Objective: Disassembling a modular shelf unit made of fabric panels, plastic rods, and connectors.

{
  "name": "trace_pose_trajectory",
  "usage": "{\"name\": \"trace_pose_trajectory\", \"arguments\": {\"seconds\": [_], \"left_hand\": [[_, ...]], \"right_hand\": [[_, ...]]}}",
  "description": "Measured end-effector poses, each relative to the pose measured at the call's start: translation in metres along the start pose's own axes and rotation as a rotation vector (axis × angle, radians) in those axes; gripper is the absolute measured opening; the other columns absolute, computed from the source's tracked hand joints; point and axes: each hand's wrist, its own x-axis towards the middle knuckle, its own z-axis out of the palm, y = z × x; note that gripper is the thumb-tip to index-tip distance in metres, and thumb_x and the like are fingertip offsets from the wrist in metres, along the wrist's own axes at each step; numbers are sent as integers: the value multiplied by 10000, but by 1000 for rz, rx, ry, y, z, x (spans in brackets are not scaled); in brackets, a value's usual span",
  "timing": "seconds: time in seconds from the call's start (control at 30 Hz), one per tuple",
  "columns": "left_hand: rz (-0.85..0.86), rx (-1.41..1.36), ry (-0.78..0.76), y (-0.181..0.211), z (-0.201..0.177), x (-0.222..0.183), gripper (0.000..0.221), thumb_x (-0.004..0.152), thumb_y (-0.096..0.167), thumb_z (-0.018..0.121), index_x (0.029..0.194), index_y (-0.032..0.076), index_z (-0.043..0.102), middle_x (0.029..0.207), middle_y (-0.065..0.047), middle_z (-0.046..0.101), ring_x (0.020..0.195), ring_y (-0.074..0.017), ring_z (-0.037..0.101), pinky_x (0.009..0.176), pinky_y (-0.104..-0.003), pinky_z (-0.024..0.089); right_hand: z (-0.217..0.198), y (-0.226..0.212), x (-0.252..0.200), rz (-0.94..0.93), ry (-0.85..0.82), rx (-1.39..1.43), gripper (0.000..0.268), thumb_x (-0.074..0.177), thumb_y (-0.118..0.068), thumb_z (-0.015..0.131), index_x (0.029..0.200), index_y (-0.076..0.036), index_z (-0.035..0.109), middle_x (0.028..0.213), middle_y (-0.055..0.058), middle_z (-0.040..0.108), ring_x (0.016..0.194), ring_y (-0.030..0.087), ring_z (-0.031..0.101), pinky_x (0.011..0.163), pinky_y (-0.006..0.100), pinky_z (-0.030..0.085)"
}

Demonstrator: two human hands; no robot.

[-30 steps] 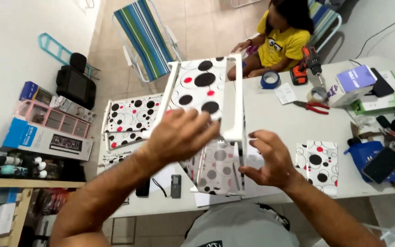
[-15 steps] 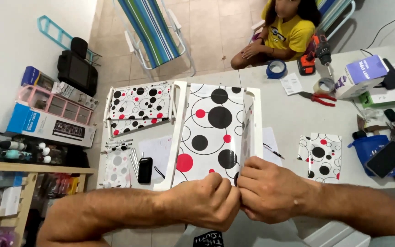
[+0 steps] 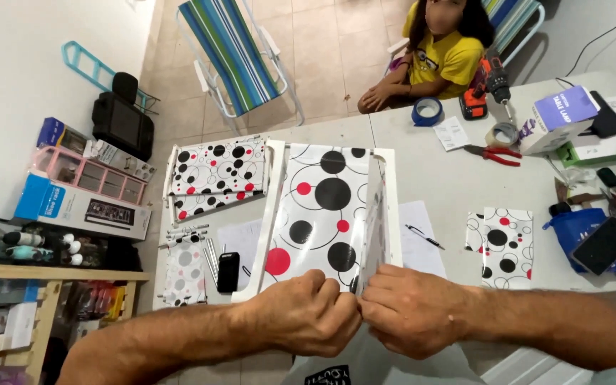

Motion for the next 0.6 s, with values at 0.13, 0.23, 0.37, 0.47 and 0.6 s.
{"name": "trace_pose_trajectory", "arguments": {"seconds": [0.13, 0.23, 0.37, 0.47, 0.6], "left_hand": [[-40, -30, 11, 6, 0, 0, 294, 921, 52, 461, 669, 202, 437, 662, 22, 323, 524, -129, 313, 505, -301, 224], [-60, -82, 1, 11, -3, -4, 320, 910, 50, 532, 648, 187, 409, 655, 5, 318, 514, -143, 299, 504, -307, 227], [-47, -117, 3, 18, -4, -7, 305, 856, -20, 536, 649, 165, 410, 654, 14, 295, 519, -116, 278, 487, -281, 216], [-33, -151, 11, 23, 1, -10, 302, 807, -47, 534, 639, 164, 396, 642, 12, 283, 509, -112, 259, 484, -279, 197], [-58, -391, -112, 42, 12, -21, 225, 819, 20, 619, 693, 128, 468, 632, -31, 377, 464, -164, 355, 449, -320, 273]], "right_hand": [[-19, 14, 10, -112, 138, -36, 478, 1109, -387, 404, 799, -51, 543, 708, 74, 478, 596, 244, 450, 716, 421, 437], [-14, 41, -7, -79, 255, -141, 634, 1105, -498, 304, 829, -40, 644, 811, 115, 651, 759, 277, 649, 939, 505, 485], [0, 91, -40, 661, 624, -190, 497, 913, -434, 657, 1182, -24, 573, 1169, 175, 620, 1085, 311, 582, 978, 467, 467], [11, 105, -46, 1021, 565, 250, 451, 900, -367, 640, 1212, -42, 637, 1187, 116, 671, 1124, 258, 633, 985, 409, 495], [28, 105, -47, 936, 687, 560, 177, 895, -233, 583, 942, -79, 657, 816, 5, 596, 699, 124, 509, 617, 281, 415]]}}
